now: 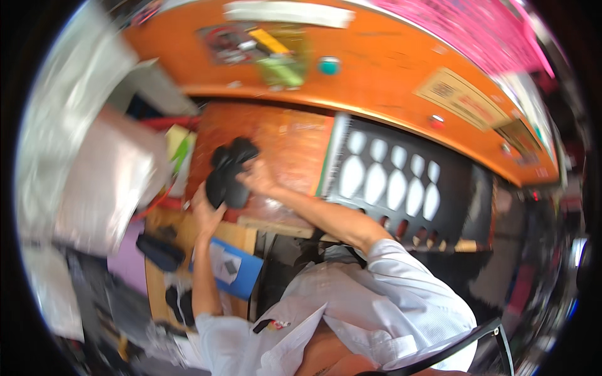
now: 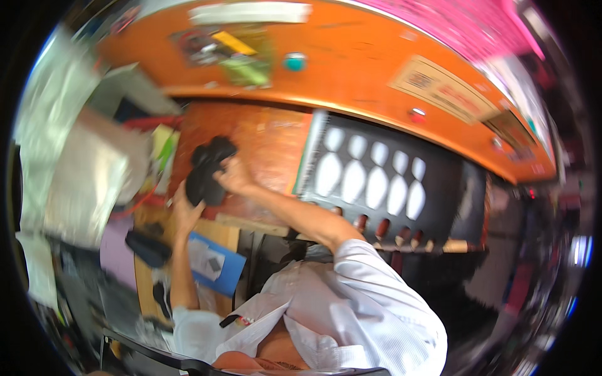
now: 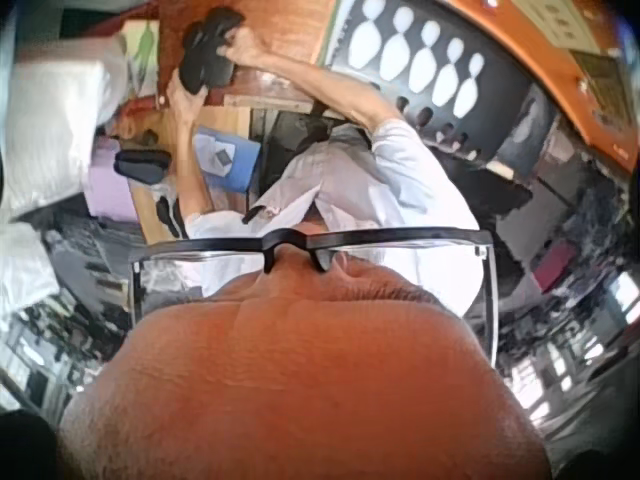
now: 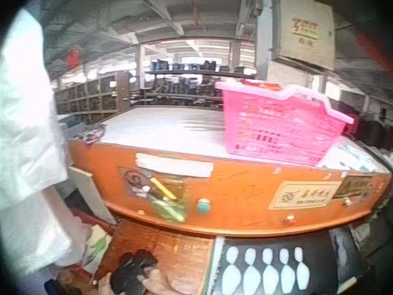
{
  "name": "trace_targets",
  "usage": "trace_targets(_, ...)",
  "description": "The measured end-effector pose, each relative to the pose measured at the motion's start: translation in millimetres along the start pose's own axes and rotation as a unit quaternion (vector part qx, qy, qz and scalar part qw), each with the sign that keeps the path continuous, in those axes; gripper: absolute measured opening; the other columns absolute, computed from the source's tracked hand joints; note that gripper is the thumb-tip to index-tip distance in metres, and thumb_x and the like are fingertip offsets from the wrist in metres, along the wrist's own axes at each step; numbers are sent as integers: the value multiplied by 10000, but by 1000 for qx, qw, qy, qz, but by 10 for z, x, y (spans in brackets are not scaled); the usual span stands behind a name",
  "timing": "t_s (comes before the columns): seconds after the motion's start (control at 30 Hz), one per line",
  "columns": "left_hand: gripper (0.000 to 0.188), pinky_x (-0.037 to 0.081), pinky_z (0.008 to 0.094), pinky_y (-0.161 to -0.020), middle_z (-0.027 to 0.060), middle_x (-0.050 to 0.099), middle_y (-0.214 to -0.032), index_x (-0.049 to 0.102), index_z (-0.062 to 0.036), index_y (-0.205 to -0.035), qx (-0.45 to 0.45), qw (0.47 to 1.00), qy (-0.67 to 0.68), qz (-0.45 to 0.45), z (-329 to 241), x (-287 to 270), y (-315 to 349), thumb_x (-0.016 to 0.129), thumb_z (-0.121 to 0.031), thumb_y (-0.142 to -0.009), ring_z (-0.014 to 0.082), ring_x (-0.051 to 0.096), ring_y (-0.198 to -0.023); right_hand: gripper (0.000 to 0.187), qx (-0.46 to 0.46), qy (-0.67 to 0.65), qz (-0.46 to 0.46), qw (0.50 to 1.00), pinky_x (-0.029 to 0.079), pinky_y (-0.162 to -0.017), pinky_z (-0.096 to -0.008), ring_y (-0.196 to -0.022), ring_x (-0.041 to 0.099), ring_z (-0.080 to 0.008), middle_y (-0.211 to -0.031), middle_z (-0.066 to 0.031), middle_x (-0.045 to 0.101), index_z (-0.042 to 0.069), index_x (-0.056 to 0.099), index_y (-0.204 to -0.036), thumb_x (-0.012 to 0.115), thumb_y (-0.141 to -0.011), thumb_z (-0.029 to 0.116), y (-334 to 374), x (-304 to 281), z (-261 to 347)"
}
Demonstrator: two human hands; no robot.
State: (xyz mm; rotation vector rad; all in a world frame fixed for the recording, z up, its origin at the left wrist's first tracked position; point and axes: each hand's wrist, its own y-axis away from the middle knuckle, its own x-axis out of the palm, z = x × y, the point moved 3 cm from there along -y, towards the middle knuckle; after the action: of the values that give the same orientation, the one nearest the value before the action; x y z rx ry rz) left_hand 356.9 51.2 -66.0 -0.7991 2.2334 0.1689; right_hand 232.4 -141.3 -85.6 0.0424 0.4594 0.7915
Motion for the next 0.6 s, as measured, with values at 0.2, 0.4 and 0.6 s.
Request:
trace_targets(0.2,648,387,509,-1168,249,599,-1380,522,25,-1460,68,986,-109,-103,-562,-192,369,724,-52,-850,425,530,-1334,259,-146,-72,-87,983,596,-788,-379,-892,736,-270,-1029,-185,722,-40,689,-1132,733,-946,135,1068,-892,-138)
trace_targets(0.4,375,465,455,-1032,222,663,-1246,635,56,-1301,54,994,90,43,-1503,1045,975,686,-100,-964,401,614,-1157,142,-72,50,-338,937,541,-812,-319,-914,660,-180,-1043,-111,704,-2,693,-1108,682,-1001,90,2258,-2556,-890)
trace_targets(0.6,393,533,367,-803,163,743,-1028,612,92,-1317,-69,963,241,99,-1843,1606,977,645,-184,-1038,239,690,-931,362,130,449,-569,677,523,-914,-439,-1018,644,-391,-1054,-216,684,-31,668,-1122,752,-936,268,3950,-4365,-1793)
